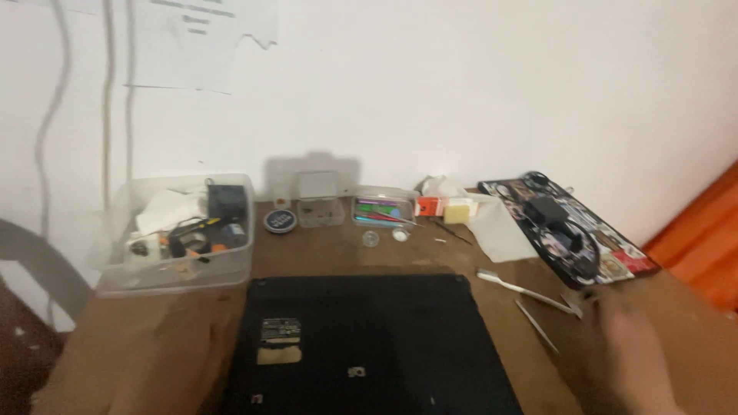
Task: Disassembling a laptop by unscrewing the back panel and removing internal components such as the hard drive.
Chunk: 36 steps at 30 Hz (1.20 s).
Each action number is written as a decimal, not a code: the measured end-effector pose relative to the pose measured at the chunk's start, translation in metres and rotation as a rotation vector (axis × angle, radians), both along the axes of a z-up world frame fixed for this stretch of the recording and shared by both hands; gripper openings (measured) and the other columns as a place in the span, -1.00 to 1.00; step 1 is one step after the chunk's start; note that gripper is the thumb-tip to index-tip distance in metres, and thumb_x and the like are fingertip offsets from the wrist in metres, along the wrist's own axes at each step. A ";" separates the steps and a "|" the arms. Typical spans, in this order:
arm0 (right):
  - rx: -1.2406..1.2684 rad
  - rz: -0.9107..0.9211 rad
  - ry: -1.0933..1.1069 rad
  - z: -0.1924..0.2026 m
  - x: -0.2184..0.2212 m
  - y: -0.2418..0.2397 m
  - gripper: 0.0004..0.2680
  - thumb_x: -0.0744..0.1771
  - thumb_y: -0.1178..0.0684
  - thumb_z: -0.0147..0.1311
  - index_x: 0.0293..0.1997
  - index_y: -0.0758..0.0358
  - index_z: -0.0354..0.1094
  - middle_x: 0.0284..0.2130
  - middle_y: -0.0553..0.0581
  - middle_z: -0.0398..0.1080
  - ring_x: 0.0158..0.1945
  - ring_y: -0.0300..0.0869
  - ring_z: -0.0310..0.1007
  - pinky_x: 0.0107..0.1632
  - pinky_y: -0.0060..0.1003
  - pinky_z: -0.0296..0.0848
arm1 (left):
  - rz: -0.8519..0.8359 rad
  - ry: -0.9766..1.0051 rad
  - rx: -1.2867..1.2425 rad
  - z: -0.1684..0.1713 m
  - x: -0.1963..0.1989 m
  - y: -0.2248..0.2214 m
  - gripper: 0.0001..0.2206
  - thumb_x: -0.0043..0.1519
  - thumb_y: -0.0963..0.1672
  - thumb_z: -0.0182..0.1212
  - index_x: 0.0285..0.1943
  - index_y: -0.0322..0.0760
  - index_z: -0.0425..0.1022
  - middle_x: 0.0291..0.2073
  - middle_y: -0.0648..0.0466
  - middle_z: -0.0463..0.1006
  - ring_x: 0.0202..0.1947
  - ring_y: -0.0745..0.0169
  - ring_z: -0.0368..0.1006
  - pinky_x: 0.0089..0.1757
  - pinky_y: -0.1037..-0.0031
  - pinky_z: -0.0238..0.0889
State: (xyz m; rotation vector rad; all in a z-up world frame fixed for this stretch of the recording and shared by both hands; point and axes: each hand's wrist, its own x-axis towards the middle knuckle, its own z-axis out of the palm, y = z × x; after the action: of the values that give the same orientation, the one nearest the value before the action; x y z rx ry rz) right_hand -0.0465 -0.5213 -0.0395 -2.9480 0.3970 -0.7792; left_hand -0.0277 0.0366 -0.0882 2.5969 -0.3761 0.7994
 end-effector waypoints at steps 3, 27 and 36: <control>0.148 -0.015 -0.180 0.042 0.007 0.019 -0.80 0.47 0.06 -0.07 0.25 0.19 0.25 -0.53 0.16 0.59 -0.27 0.14 0.60 -0.15 0.05 0.46 | 0.246 0.266 -0.170 0.026 -0.040 -0.016 -0.62 0.18 -0.02 0.10 0.22 0.21 0.35 -0.16 -0.14 0.64 -0.06 -0.30 0.52 -0.04 0.00 0.36; 1.435 0.714 -0.205 0.023 0.048 0.245 -0.73 0.32 0.16 0.05 0.13 0.38 0.26 -0.37 0.63 0.68 -0.21 0.29 0.81 -0.23 -0.08 0.68 | -0.864 0.093 0.020 0.052 0.069 -0.053 -0.67 0.18 -0.03 0.28 0.08 -0.20 0.50 0.19 -0.02 0.53 0.30 -0.11 0.30 0.21 0.10 0.09; 1.337 0.889 -0.261 0.007 0.026 0.248 -0.78 0.29 0.30 0.10 -0.07 0.21 0.15 -0.36 0.55 0.69 -0.40 0.04 0.71 -0.35 -0.27 0.66 | -0.839 0.225 -0.058 0.065 0.058 -0.048 -0.61 0.10 -0.01 0.32 0.08 -0.18 0.51 0.25 0.07 0.52 0.38 -0.04 0.24 0.22 0.12 0.04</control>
State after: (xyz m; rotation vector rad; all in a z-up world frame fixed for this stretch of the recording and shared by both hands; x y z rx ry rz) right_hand -0.0204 -0.2733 -0.0325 -1.4646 -0.3209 -0.4335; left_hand 0.0307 -0.0109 -0.0235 2.1188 -1.2235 0.2116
